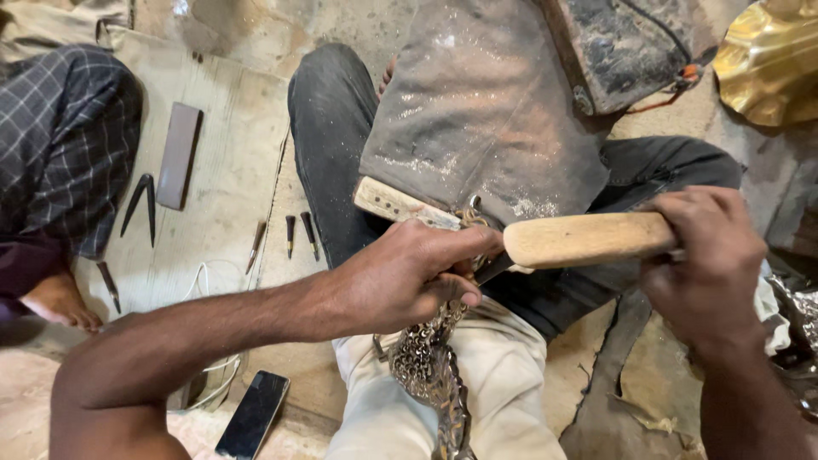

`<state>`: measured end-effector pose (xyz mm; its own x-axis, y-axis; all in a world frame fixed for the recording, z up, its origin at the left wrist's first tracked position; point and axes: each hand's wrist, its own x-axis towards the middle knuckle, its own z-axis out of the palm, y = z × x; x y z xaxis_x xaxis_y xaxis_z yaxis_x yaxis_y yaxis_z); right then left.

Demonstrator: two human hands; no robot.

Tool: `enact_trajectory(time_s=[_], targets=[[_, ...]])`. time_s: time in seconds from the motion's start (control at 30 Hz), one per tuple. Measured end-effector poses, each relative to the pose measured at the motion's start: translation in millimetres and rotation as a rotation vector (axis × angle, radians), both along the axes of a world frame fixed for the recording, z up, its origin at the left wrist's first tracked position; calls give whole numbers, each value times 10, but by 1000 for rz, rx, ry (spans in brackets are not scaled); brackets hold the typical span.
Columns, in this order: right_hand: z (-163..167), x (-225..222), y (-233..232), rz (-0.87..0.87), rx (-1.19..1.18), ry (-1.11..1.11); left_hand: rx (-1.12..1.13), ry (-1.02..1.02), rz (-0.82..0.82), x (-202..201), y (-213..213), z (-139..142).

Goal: The person sits on the floor with an ornate brass figurine on their lap, holds a chisel against its surface, and strikes the chisel with a wooden mallet, repeatedly repositioning the chisel to work different spots. They briefly set the figurine aside, pick up another brass piece, and resume chiseling.

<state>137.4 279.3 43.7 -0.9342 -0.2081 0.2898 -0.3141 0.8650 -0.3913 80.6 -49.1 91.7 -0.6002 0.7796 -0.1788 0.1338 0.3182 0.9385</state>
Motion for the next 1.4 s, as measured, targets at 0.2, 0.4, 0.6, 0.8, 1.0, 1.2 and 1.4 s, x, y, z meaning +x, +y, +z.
enact_trajectory(time_s=[0.2, 0.4, 0.6, 0.8, 1.0, 1.2, 1.4], targets=[[91, -69, -71, -65, -416, -116, 96, 32, 23, 17, -41, -44], [206, -98, -152, -92, -370, -79, 123, 13, 42, 27, -68, -63], [214, -166, -158, 61, 4, 24, 207, 9, 45, 2, -53, -63], [89, -118, -89, -80, -420, -157, 136, 15, 37, 9, -76, -77], [8, -76, 1, -143, -308, -163, 163, -41, 48, 31, -92, -106], [-57, -128, 74, 22, -62, 35, 163, 25, 35, 7, -113, -103], [11, -191, 22, 93, -78, 20, 185, -3, 23, 2, -128, -163]])
